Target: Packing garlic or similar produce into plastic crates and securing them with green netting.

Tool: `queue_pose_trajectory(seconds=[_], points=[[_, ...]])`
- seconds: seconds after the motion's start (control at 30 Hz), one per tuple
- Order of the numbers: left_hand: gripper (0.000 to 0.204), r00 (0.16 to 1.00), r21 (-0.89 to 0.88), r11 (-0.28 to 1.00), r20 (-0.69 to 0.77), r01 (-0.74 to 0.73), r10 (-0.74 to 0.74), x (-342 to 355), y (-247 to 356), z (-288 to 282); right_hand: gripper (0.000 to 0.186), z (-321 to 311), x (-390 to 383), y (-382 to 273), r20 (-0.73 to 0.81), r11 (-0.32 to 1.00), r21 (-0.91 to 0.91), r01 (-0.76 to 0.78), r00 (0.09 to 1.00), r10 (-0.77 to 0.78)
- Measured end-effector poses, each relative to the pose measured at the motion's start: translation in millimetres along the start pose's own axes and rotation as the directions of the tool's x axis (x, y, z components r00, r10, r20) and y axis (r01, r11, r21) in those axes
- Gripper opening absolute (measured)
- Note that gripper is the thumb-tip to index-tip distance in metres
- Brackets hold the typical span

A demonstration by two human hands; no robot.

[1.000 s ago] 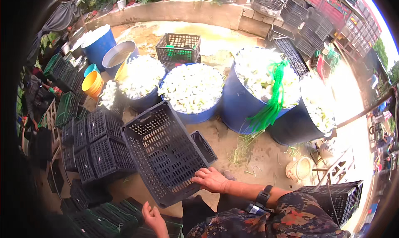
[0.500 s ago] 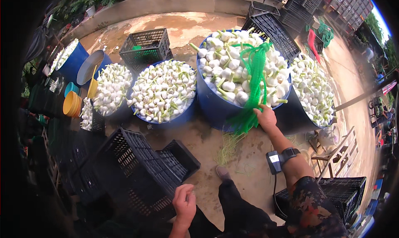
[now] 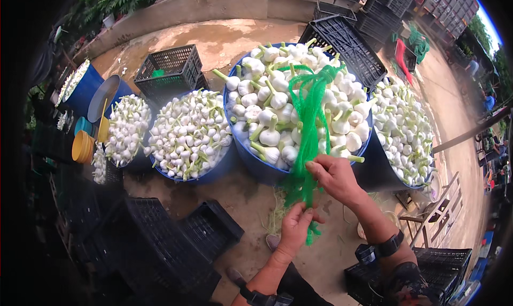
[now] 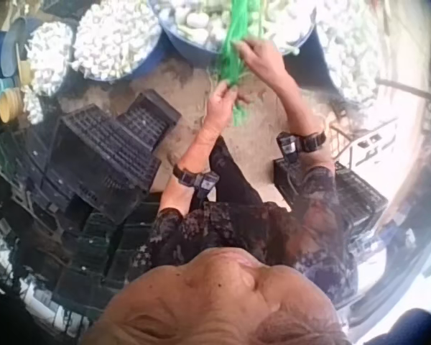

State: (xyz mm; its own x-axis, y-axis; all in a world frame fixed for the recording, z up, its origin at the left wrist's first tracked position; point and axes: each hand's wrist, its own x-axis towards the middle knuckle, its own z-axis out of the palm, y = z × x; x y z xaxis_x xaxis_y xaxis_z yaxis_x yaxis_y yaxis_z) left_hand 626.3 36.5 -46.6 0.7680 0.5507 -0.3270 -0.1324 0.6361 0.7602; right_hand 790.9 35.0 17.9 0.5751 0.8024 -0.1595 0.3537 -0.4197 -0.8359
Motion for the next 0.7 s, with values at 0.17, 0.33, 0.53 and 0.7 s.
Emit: queue_pose_trajectory(seconds=[0.17, 0.33, 0.53, 0.7], points=[[0.015, 0.986, 0.258, 0.966, -0.164, 0.0, 0.043, -25.5, 8.0, -30.6, 0.043, -13.6, 118.4, 35.7, -0.202, 0.59, -0.779, 0.21, 0.807, -0.555], [0.015, 0.817, -0.04, 0.997, -0.575, -0.065, 0.03, -141.4, 27.0, -113.2, 0.046, -20.1, 174.9, 62.7, -0.1, 0.417, -0.905, 0.091, 0.905, -0.414], [0.019, 0.761, -0.087, 0.963, -0.633, -0.253, 0.143, -327.3, 79.7, -133.2, 0.041, -7.8, 129.8, 25.1, -0.177, 0.468, -0.875, 0.127, 0.815, -0.552], [0.022, 0.732, -0.173, 0.907, -0.656, -0.384, 0.185, -377.3, 88.9, -99.7, 0.036, 131.9, -95.1, -35.8, 0.412, 0.911, 0.209, 0.356, 0.813, -0.412]])
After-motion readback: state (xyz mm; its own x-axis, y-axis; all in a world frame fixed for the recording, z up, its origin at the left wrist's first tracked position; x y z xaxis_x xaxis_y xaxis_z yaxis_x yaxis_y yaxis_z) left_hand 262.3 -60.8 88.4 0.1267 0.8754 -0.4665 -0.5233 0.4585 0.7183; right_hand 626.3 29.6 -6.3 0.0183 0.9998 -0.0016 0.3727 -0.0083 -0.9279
